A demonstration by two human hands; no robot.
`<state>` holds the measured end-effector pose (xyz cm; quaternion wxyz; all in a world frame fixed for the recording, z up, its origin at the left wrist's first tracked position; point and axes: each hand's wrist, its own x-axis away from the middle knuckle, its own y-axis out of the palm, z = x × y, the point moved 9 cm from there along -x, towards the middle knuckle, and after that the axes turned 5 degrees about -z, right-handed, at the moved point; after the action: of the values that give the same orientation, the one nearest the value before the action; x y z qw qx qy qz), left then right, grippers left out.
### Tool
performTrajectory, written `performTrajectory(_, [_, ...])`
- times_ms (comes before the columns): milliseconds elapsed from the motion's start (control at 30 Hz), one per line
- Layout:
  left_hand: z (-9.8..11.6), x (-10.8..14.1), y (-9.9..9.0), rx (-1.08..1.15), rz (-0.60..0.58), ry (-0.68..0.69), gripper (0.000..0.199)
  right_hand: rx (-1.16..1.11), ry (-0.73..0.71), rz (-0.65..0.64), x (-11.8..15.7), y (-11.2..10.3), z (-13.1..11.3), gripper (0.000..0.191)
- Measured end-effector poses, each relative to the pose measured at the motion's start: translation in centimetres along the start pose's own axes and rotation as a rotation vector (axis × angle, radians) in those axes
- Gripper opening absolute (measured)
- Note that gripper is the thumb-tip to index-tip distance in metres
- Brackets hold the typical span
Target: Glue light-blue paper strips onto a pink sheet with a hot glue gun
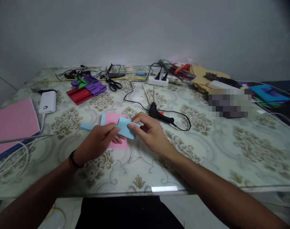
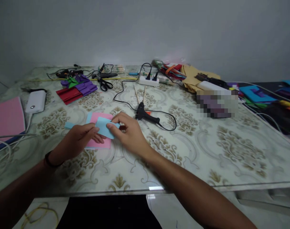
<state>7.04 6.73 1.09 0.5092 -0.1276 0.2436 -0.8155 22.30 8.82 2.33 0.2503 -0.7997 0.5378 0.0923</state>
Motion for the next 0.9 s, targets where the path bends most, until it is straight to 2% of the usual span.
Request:
performTrajectory(67, [0.0,0.0,0.3,-0.013,-0.023,0.006,0.032,0.000,-0.018,0.011,0.0,-0.2,-0.2,0.021])
performTrajectory(133, [0.0,0.0,-0.2,0.017,0.035,0.018,0.020,0.024,-0.033,-0.010,0.0,-0.1,-0.5,0.022])
performTrajectory(167, [0.0,0.1,-0.8,0.049,0.093,0.031,0.022,0.040,-0.040,-0.023,0.0,0.0,-0.6,0.023])
performTrajectory(233, [0.1,0.5,-2.0,0.114,0.215,0.064,0.040,0.067,-0.056,-0.042,0.0,0.2,-1.0,0.023])
performTrajectory(300, [0.2,0.8,-2.8,0.108,0.284,0.072,0.037,0.082,-0.071,-0.051,0.1,0.3,-1.2,0.022])
performTrajectory(400, [0.3,1.0,-3.0,0.047,0.310,0.042,0.022,0.093,-0.080,-0.049,0.1,0.3,-1.2,0.023])
performTrajectory(567, [0.5,1.2,-3.1,0.027,0.344,0.051,0.018,0.106,-0.089,-0.049,0.2,0.5,-1.4,0.021])
performTrajectory(633, [0.7,1.4,-3.3,0.000,0.377,0.068,0.014,0.041,-0.036,-0.021,0.3,0.3,-0.9,0.016])
performTrajectory(733, [0.9,1.8,-3.9,-0.008,0.448,0.098,0.011,-0.113,0.089,0.030,0.4,0.1,0.6,0.029])
performTrajectory(800, [0.8,2.0,-4.2,0.001,0.485,0.098,0.012,-0.169,0.156,0.032,0.4,0.2,1.5,0.030])
performTrajectory(900, [0.7,2.0,-4.2,0.011,0.488,0.086,0.012,-0.192,0.207,0.041,0.4,0.1,2.3,0.037])
